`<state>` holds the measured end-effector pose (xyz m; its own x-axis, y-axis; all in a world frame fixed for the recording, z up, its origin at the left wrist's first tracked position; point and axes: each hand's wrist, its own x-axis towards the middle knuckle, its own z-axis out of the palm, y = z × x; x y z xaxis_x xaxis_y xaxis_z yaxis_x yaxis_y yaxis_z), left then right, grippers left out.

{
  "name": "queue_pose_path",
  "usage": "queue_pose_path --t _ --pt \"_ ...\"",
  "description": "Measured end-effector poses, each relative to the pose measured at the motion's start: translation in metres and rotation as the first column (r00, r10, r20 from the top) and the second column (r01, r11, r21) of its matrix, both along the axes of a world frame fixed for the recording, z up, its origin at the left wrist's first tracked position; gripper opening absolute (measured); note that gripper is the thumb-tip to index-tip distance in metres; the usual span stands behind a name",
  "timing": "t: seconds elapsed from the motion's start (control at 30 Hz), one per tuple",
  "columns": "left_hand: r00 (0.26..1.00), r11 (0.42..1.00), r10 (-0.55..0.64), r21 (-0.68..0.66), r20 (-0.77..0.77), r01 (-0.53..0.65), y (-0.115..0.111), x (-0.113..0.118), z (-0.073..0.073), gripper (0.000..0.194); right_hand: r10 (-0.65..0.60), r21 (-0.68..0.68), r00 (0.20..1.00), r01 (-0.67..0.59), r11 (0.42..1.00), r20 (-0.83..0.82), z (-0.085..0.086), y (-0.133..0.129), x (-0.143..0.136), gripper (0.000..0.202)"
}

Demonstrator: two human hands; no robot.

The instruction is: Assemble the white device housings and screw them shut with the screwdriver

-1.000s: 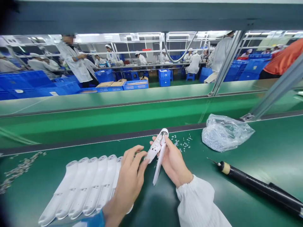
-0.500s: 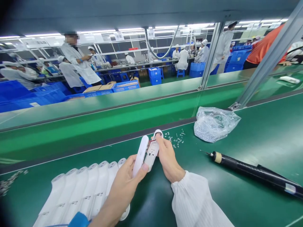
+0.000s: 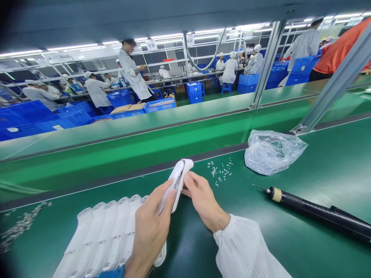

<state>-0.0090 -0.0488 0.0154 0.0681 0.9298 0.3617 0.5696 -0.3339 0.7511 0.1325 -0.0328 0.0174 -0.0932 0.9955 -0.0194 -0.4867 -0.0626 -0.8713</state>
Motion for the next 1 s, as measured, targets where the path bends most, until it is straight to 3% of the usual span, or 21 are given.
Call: queue_pose_path --t 0.17,0.27,0.37,0.6,0.67,0.73,0.87,1.0 --pt "0.991 0.979 -0.081 -0.18 0.106 0.1 0.0 -0.001 0.002 0.039 -0.044 0.084 0.989 0.032 0.996 0.144 -0.002 0.0 0.005 0.043" --pt "0.944 0.912 -0.161 -0.323 0.287 0.254 0.001 -0.005 0.005 0.048 -0.018 0.092 0.99 0.004 0.996 0.143 -0.004 0.002 0.009 0.046" --pt "0.883 0.864 -0.173 -0.363 0.436 0.349 0.003 -0.008 0.007 0.05 -0.025 0.081 0.991 0.014 0.997 0.128 -0.008 0.004 0.011 0.048" --pt "0.896 0.883 -0.156 -0.348 0.417 0.316 0.001 -0.002 -0.003 0.046 -0.073 0.109 0.981 0.054 0.993 0.18 -0.013 0.002 0.008 0.043" --pt "0.872 0.881 -0.13 -0.349 0.472 0.32 0.001 0.002 -0.005 0.05 -0.11 0.1 0.976 0.092 0.991 0.188 -0.012 0.002 0.008 0.043" --pt "0.814 0.841 -0.103 -0.387 0.571 0.378 0.0 0.004 -0.005 0.056 -0.101 0.043 0.977 0.095 0.995 0.189 -0.009 0.002 0.009 0.044" --pt "0.664 0.656 -0.065 -0.47 0.745 0.59 -0.001 0.006 0.002 0.061 -0.081 -0.11 0.974 0.106 0.988 0.213 -0.001 0.002 0.013 0.043" --pt "0.674 0.664 -0.003 -0.502 0.739 0.554 -0.003 0.011 0.005 0.049 -0.143 -0.115 0.953 0.179 0.977 0.266 0.003 0.001 0.01 0.039"
